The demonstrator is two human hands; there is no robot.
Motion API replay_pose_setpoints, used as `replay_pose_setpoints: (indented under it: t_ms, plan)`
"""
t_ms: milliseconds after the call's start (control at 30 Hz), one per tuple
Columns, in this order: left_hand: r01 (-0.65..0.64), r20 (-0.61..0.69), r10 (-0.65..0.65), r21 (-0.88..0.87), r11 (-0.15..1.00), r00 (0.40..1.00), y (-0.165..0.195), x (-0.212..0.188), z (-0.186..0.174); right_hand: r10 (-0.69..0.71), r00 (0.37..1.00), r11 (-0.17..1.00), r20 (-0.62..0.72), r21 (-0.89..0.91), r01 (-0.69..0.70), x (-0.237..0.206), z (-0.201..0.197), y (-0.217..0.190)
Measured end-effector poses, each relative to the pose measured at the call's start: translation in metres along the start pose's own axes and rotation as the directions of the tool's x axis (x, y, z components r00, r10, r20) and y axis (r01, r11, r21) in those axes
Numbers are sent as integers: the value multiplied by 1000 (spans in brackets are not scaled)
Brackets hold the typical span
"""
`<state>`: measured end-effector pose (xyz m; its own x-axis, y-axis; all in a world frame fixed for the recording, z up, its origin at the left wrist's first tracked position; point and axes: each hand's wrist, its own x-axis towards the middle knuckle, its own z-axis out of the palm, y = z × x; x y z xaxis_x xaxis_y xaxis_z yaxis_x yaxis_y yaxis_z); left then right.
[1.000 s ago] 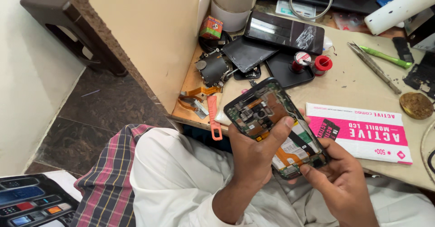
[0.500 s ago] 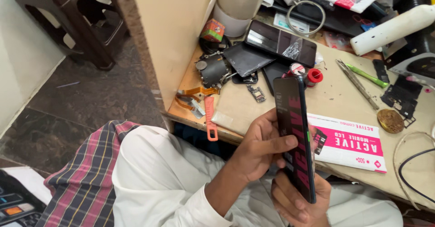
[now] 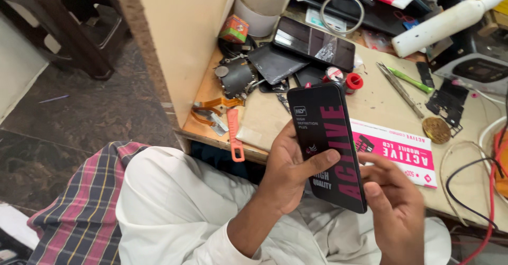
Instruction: The person repairs a disassembled smartphone on a workbench, using tweezers to work on the internal board and battery area. They handle a replacement screen, hold and turn the phone chassis, and press components into place while checking the device.
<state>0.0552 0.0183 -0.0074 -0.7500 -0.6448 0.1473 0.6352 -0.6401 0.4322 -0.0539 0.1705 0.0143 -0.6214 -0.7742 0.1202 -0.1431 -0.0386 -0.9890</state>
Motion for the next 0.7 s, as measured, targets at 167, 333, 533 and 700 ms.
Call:
replay_pose_setpoints:
  t_ms: [167,333,533,700]
  plan:
    - [-33,-26,35,42,999,999,-4,-5,12,-330,937,925,-116,-237,296,-8,25,-12]
    - [-68,-36,74,139,988,997,-4,-8,14,-405,907,863,-119,-379,335,-1,37,-10]
    - [-60,-72,76,207,977,994,-7,-7,14,-388,916,792,-105,-546,273,-1,33,-10]
    - [-104,-43,125,338,935,991,-8,-8,17,-319,939,905,-127,-334,262,1,32,-2]
